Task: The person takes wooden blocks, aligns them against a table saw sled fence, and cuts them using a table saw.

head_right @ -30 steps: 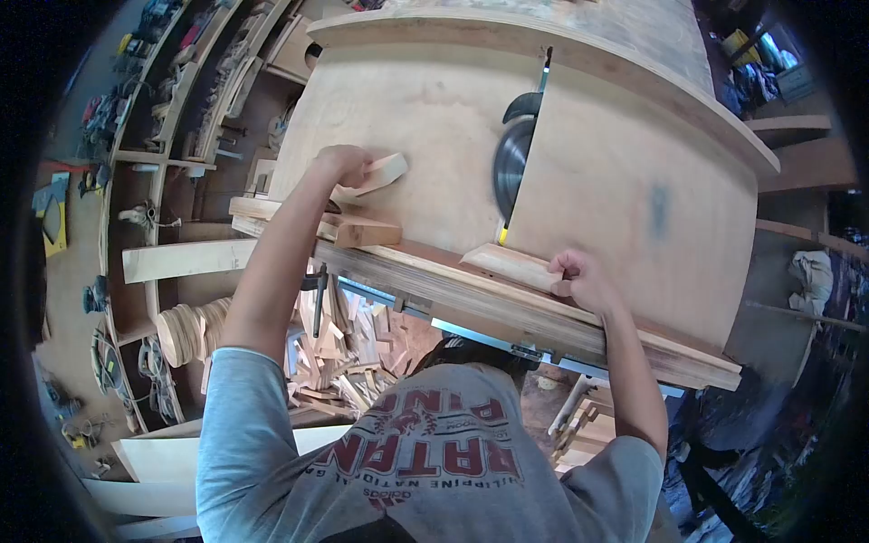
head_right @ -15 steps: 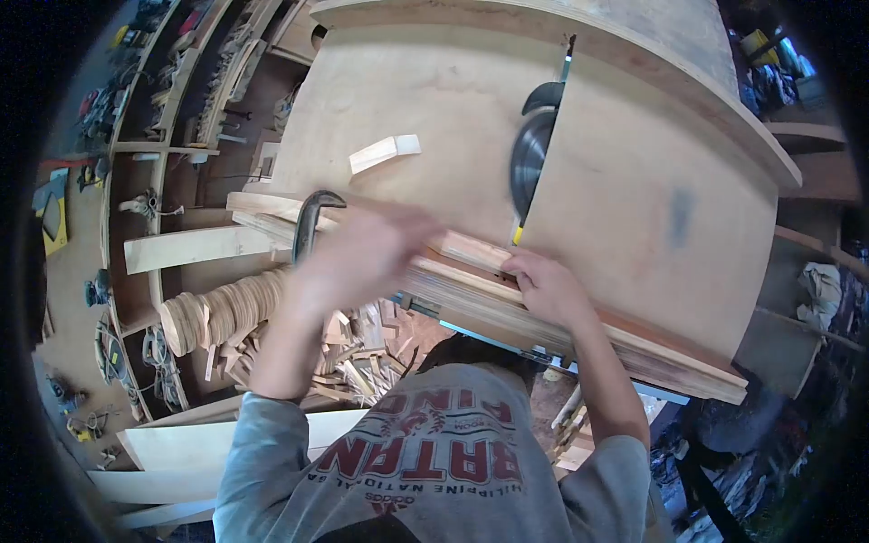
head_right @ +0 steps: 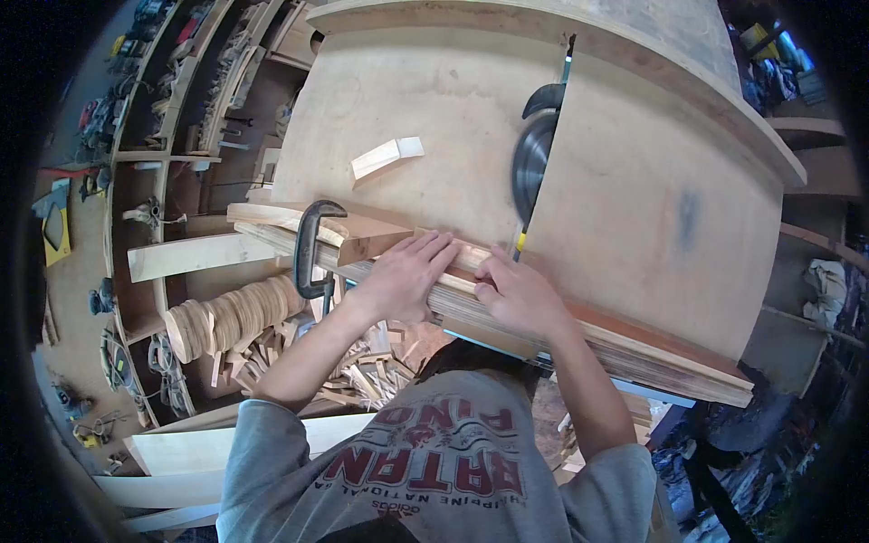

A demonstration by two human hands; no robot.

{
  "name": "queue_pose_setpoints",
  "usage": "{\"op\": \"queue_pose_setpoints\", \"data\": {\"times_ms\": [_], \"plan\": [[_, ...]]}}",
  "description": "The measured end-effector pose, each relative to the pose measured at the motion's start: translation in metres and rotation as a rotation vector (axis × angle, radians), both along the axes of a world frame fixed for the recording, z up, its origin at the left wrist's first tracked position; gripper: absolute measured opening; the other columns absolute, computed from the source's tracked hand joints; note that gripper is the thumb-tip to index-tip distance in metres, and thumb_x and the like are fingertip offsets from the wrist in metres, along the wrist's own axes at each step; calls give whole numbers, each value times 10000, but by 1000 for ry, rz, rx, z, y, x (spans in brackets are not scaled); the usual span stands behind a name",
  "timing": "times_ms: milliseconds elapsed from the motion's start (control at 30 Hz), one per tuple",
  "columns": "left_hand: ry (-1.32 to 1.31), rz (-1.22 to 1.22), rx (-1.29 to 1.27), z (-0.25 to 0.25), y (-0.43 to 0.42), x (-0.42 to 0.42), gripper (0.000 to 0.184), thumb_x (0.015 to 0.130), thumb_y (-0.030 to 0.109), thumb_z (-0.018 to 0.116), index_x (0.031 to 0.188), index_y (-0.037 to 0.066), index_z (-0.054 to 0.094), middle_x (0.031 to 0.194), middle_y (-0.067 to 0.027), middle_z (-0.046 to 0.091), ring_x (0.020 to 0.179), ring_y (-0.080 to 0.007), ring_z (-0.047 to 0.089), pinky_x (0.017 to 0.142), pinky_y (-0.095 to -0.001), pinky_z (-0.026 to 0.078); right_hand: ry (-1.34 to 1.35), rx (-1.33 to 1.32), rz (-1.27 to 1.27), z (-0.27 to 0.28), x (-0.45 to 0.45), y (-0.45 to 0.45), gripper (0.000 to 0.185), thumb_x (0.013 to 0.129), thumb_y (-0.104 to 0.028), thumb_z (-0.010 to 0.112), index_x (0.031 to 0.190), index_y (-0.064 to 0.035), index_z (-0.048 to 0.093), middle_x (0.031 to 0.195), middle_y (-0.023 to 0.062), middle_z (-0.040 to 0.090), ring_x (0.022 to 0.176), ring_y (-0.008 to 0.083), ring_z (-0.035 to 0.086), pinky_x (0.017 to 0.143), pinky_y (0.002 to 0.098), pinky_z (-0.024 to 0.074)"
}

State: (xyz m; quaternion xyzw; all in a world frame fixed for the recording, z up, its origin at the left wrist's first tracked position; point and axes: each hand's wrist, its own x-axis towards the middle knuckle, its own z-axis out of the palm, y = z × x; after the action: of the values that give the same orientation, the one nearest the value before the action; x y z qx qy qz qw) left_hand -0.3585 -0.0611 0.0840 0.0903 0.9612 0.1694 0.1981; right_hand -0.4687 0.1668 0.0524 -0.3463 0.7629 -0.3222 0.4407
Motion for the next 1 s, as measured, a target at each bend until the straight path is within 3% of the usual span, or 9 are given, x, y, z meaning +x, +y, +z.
{"op": "queue_pose_setpoints", "data": {"times_ms": [133, 267, 333, 467, 533, 667, 733, 933, 1000], "plan": [[46, -11, -7, -7, -7, -1, 879, 663, 144, 808, 1462, -37, 490, 1535, -238, 518, 1442, -368, 507, 1199, -474, 418, 74, -19, 12, 3, 0, 1, 386, 998, -319, 604, 1271, -46, 592, 1432, 241, 610, 1358, 389, 579, 1063, 485, 478], [94, -5, 35, -12, -11, -8, 882, 642, 104, 774, 1464, -38, 489, 1484, -230, 558, 1396, -366, 545, 1192, -463, 426, -3, 30, -105, 25, 0, 26, 538, 967, -368, 649, 1400, -62, 559, 1487, 238, 568, 1320, 399, 599, 1076, 469, 483], [38, -41, 15, -15, -13, -11, 914, 627, 135, 804, 1469, -35, 491, 1447, -216, 571, 1353, -365, 566, 1167, -445, 447, 222, 6, -134, 32, 3, 66, 714, 885, -378, 742, 1494, -84, 514, 1544, 221, 525, 1315, 397, 593, 1118, 462, 457], [-103, -67, -26, 5, -11, -24, 952, 624, 171, 834, 1486, -26, 479, 1427, -206, 570, 1322, -355, 577, 1134, -432, 470, 394, 214, -14, 57, 10, 138, 820, 773, -317, 832, 1498, -94, 519, 1510, 190, 561, 1333, 381, 574, 1151, 463, 430], [-217, -79, -105, 9, -9, -27, 1024, 603, 225, 874, 1510, -10, 460, 1438, -196, 559, 1331, -351, 566, 1105, -427, 488, 665, 298, -107, 53, 20, 164, 930, 624, -231, 901, 1474, -101, 548, 1399, 171, 632, 1251, 375, 607, 1073, 489, 475], [-210, -174, -206, 6, -10, -29, 1120, 546, 287, 914, 1524, 5, 446, 1423, -177, 577, 1302, -343, 590, 1087, -423, 502, 817, 266, -211, 30, 36, 178, 860, 610, -183, 893, 1411, -111, 586, 1231, 150, 681, 1167, 366, 636, 1009, 476, 498], [-196, -182, -203, 7, -10, -28, 1057, 495, 317, 928, 1424, 13, 528, 1349, -151, 625, 1231, -334, 640, 1035, -434, 534, 881, 232, -268, 23, 39, 181, 748, 598, -179, 888, 1298, -110, 632, 1126, 134, 698, 1066, 364, 660, 942, 473, 517], [-131, -154, -213, 14, -7, -26, 821, 474, 319, 917, 1190, 48, 621, 1178, -129, 685, 1087, -334, 709, 918, -458, 573, 871, 236, -333, 20, 46, 187, 614, 610, -223, 910, 1163, -94, 674, 1088, 139, 718, 1045, 356, 675, 902, 467, 537], [-137, -174, -232, 15, -6, -28, 825, 464, 332, 915, 1186, 52, 630, 1166, -128, 692, 1080, -336, 712, 910, -456, 574, 871, 233, -331, 18, 48, 190, 620, 606, -231, 916, 1161, -94, 677, 1084, 137, 720, 1036, 355, 678, 896, 467, 541]]}}
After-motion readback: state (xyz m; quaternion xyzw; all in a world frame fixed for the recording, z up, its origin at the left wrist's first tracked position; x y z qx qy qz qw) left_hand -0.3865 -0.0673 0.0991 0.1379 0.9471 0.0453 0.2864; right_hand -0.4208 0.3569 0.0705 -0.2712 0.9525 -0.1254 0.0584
